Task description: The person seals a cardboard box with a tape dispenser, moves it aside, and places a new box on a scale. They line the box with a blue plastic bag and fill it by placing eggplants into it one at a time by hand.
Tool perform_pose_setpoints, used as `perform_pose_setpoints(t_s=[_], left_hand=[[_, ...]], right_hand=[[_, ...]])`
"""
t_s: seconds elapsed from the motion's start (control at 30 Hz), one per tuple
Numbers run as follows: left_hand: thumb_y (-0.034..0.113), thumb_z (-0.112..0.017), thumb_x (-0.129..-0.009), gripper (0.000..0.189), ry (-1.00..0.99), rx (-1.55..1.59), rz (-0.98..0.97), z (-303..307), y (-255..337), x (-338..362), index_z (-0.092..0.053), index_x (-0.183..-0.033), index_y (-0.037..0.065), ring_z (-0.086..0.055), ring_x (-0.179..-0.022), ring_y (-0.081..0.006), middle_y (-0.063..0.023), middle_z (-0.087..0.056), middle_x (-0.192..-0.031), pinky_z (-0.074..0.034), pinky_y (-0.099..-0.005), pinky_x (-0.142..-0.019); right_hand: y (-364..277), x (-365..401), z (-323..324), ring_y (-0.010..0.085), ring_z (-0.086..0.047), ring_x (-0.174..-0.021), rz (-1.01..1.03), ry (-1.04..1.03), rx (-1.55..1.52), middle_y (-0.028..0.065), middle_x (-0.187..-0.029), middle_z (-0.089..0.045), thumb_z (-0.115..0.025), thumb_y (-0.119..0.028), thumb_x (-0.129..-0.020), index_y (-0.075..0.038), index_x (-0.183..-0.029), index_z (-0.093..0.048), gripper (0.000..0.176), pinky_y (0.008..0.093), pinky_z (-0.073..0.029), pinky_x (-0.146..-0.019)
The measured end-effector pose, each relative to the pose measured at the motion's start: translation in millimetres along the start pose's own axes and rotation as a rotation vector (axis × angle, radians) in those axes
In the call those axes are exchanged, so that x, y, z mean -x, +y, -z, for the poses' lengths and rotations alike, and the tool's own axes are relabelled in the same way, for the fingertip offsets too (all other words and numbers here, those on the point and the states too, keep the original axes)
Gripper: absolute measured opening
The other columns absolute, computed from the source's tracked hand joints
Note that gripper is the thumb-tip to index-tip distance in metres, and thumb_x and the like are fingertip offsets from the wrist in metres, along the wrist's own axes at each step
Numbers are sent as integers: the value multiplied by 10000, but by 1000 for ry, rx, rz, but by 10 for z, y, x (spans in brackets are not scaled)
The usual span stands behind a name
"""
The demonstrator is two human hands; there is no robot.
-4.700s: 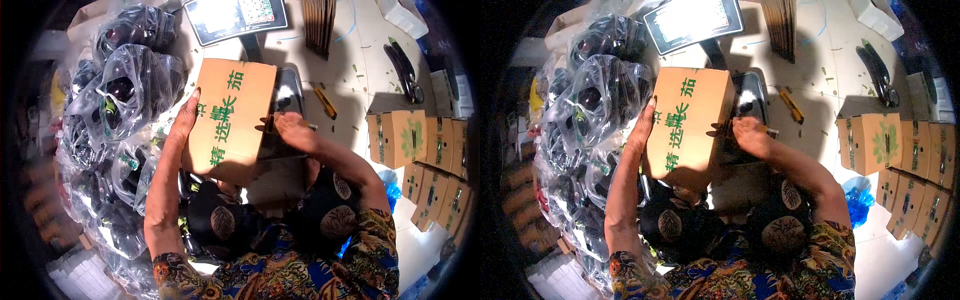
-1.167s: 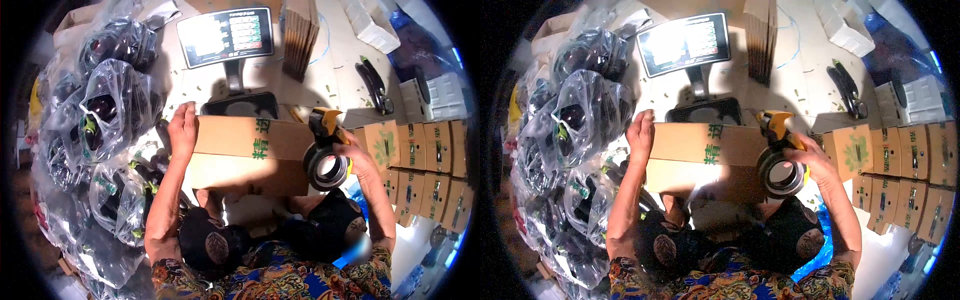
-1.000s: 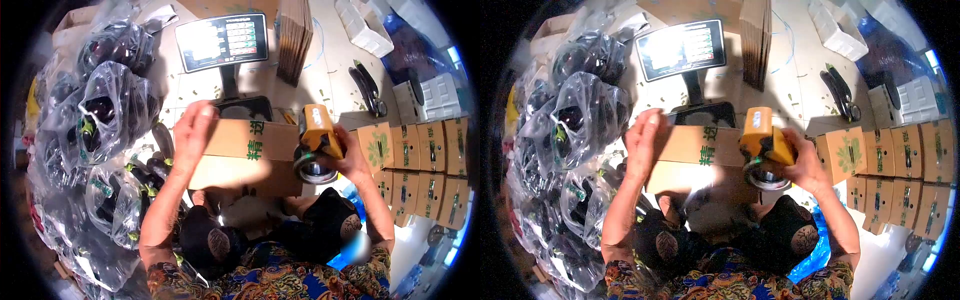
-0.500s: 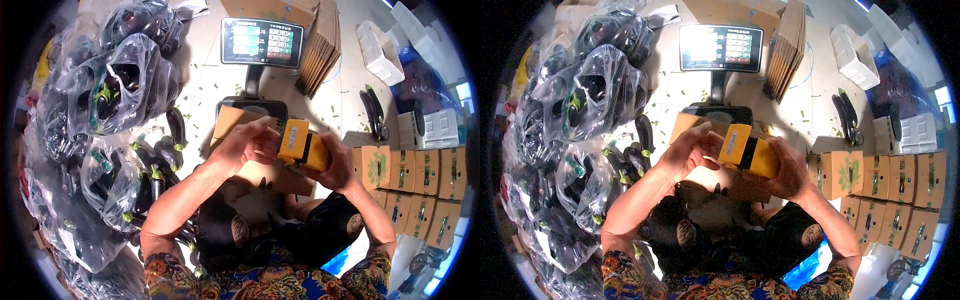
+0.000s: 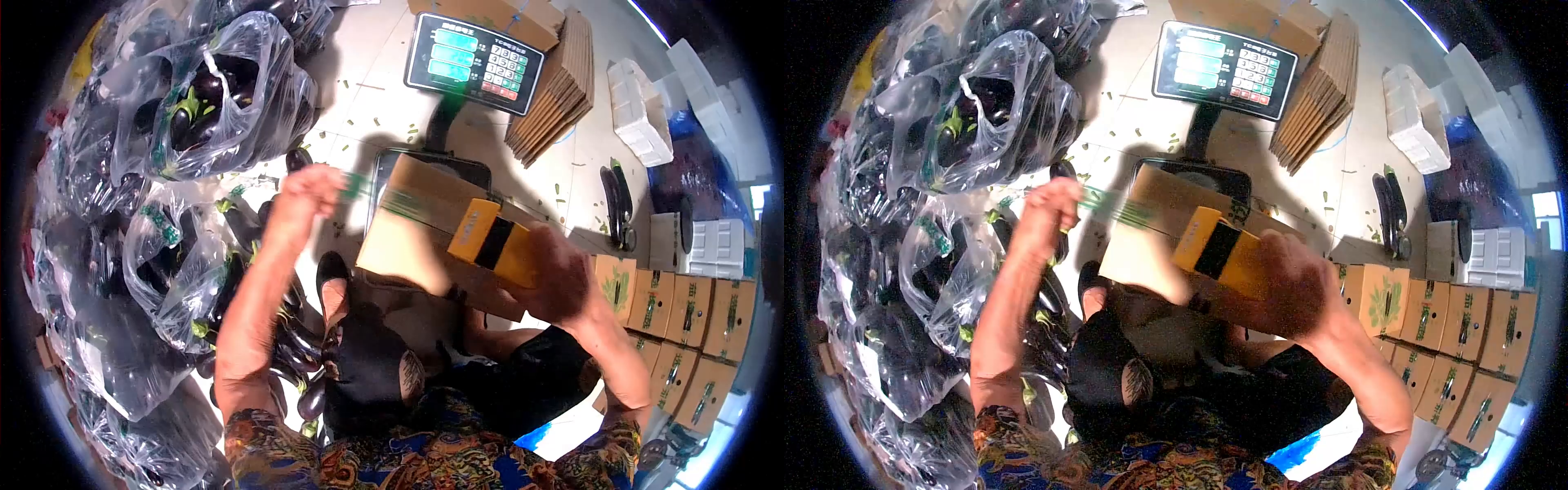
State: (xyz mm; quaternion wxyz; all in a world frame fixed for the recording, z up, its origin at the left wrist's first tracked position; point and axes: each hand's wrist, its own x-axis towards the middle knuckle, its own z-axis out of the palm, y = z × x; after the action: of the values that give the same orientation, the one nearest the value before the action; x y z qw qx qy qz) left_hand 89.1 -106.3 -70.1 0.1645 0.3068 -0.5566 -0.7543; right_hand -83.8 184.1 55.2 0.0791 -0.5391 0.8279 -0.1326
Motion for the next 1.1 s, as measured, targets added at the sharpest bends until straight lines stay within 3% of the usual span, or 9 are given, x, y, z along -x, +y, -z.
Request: perform_pose_setpoints(t_s=[0.07, 0.53, 0.8, 0.83, 0.9, 0.97, 1.03, 1.07, 1.1], left_hand=[[150, -594, -919, 173, 47, 109, 14, 497, -82, -94, -595, -772, 60, -424, -471, -67, 24, -530, -615, -349, -188, -473], [288, -646, -897, 328, 179, 33, -73, 502, -984, -384, -534, -638, 122, -310, -511, -26, 87, -405, -570, -253, -218, -475], [172, -601, -922, 268, 103, -96, -128, -149, -1955, -454, -568, -712, 8, -406, -653, -83, 31, -451, -633, -390, -247, -622], [244, -556, -941, 272, 42, -332, -189, -152, -1929, -458, -597, -777, 31, -528, -621, -143, -45, -539, -634, -449, -298, -619], [262, -551, -955, 274, 84, -605, -171, -219, -1793, -423, -664, -805, 62, -529, -604, -103, -46, -609, -659, -434, -270, -574], [298, -508, -963, 339, 125, -801, -477, -187, -1942, -481, -654, -765, 65, -596, -545, -237, -122, -643, -696, -492, -352, -536], [317, -476, -970, 355, -15, -938, -78, -88, -2068, -434, -660, -802, 63, -619, -563, -304, -150, -660, -738, -514, -399, -541], [344, -432, -958, 326, -83, -896, -142, -57, -2027, -422, -571, -893, 56, -627, -737, -421, -197, -659, -835, -513, -491, -664], [338, -436, -958, 318, -4, -863, -120, -59, -1999, -429, -568, -905, 54, -626, -745, -424, -203, -654, -839, -508, -494, -674]], right_hand=[[-53, -30, 101, 372, -656, -763, -63, -80, -12, 186, -854, -616, -838, -220, -645, -26, -1049, -530, 544, 390, -541, -604], [-75, -216, -70, 319, -637, -689, -18, -74, 60, 148, -822, -593, -806, -233, -653, -22, -996, -531, 488, 377, -535, -561], [9, -250, -199, 335, -616, -699, -28, -161, 153, 161, -834, -577, -779, -253, -665, -8, -1033, -528, 508, 404, -517, -585], [14, -254, -215, 339, -620, -706, -44, -163, 160, 167, -836, -583, -779, -263, -667, -4, -1033, -530, 512, 404, -521, -592], [12, -248, -227, 348, -628, -720, -74, -168, 175, 178, -841, -596, -778, -285, -671, 3, -1032, -535, 522, 405, -528, -604], [9, -236, -231, 351, -639, -720, -53, -159, 166, 190, -844, -614, -766, -317, -700, 10, -1029, -540, 516, 415, -540, -616], [-24, -228, -217, 346, -641, -707, -56, -147, 155, 190, -839, -616, -759, -319, -713, 10, -1022, -538, 503, 422, -542, -615], [10, -207, -231, 344, -640, -687, -52, -152, 161, 190, -843, -617, -759, -312, -718, 11, -1027, -536, 500, 420, -543, -615], [20, -192, -244, 340, -639, -682, -59, -149, 161, 189, -837, -615, -764, -309, -714, 10, -1033, -534, 507, 417, -541, -611]])
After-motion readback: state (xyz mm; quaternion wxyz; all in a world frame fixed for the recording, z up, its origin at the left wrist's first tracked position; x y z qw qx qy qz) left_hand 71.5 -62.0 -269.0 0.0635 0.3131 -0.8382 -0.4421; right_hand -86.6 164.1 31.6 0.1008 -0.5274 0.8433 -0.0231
